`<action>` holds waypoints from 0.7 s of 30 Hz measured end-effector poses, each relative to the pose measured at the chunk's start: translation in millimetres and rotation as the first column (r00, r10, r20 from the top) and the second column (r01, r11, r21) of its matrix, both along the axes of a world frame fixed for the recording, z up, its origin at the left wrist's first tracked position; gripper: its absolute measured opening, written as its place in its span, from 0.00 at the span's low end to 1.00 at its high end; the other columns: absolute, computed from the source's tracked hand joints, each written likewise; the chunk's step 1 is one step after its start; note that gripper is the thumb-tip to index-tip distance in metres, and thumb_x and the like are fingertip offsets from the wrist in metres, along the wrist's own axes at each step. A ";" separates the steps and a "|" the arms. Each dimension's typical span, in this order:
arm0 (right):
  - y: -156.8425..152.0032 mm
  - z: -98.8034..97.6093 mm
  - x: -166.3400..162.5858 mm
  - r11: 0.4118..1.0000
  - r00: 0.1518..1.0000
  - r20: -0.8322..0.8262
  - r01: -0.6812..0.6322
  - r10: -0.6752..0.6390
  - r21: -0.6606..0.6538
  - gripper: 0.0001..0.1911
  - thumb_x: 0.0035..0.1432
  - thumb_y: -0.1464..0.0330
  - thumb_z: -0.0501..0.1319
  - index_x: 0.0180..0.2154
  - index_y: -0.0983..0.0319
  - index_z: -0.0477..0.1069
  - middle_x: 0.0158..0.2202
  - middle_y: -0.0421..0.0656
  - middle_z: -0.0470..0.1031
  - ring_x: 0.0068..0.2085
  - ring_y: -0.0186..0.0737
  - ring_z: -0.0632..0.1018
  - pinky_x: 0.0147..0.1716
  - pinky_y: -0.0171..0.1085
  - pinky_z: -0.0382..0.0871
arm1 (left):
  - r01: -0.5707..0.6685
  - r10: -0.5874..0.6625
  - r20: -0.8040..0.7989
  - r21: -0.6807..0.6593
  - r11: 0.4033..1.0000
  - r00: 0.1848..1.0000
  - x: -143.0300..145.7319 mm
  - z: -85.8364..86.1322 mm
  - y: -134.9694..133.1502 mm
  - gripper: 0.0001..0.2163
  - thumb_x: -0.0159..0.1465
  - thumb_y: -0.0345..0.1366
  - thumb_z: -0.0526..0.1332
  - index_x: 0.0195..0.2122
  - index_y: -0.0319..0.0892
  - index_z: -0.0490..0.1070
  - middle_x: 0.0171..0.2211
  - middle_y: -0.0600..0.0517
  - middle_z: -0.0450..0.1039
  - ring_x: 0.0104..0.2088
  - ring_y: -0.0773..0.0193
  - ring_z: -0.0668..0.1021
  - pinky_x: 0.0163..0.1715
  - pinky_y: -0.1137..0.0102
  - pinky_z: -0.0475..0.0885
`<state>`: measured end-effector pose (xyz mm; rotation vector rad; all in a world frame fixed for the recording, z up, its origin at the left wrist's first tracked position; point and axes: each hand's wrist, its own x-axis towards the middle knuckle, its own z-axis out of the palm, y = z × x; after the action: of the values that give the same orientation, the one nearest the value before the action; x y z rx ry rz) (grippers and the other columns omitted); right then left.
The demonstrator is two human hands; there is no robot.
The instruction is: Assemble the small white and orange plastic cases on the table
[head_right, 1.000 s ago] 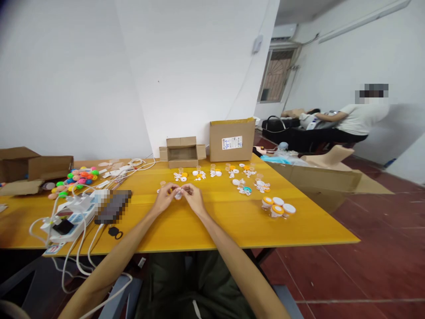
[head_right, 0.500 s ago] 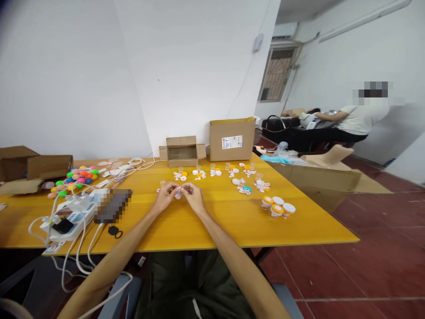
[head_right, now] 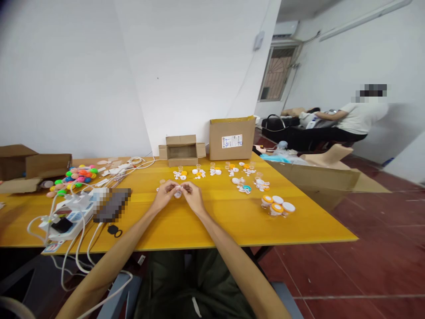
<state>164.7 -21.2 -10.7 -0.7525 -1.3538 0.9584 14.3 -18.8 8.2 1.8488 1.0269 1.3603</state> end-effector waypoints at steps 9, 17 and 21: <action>-4.1 2.8 -0.2 0.999 0.999 0.044 0.015 -0.017 0.040 0.11 0.52 0.56 0.65 0.32 0.57 0.74 0.32 0.42 0.80 0.35 0.43 0.81 0.38 0.40 0.77 | 0.054 -0.046 0.096 -0.079 0.995 0.994 1.2 2.8 -1.5 0.15 0.57 0.49 0.69 0.30 0.41 0.75 0.28 0.52 0.75 0.28 0.65 0.76 0.32 0.70 0.74; -3.9 1.9 0.0 0.996 0.993 0.091 0.064 -0.070 0.062 0.09 0.53 0.58 0.64 0.32 0.56 0.74 0.31 0.42 0.80 0.34 0.43 0.80 0.36 0.40 0.77 | 0.063 -0.056 0.092 -0.076 0.995 0.994 1.4 2.7 -1.7 0.16 0.57 0.50 0.69 0.31 0.41 0.74 0.28 0.52 0.76 0.28 0.65 0.78 0.31 0.69 0.75; -5.0 2.9 -0.5 0.996 0.993 0.103 0.054 -0.061 0.071 0.08 0.54 0.59 0.63 0.32 0.56 0.75 0.31 0.41 0.80 0.33 0.43 0.80 0.36 0.40 0.76 | 0.071 -0.063 0.102 -0.073 0.995 0.993 1.0 1.7 -0.6 0.17 0.56 0.51 0.69 0.31 0.41 0.74 0.27 0.53 0.74 0.27 0.66 0.77 0.29 0.71 0.74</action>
<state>164.2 -26.2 -7.7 -0.7952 -1.4415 0.8324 15.3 -19.4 10.0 1.7269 0.9443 1.3407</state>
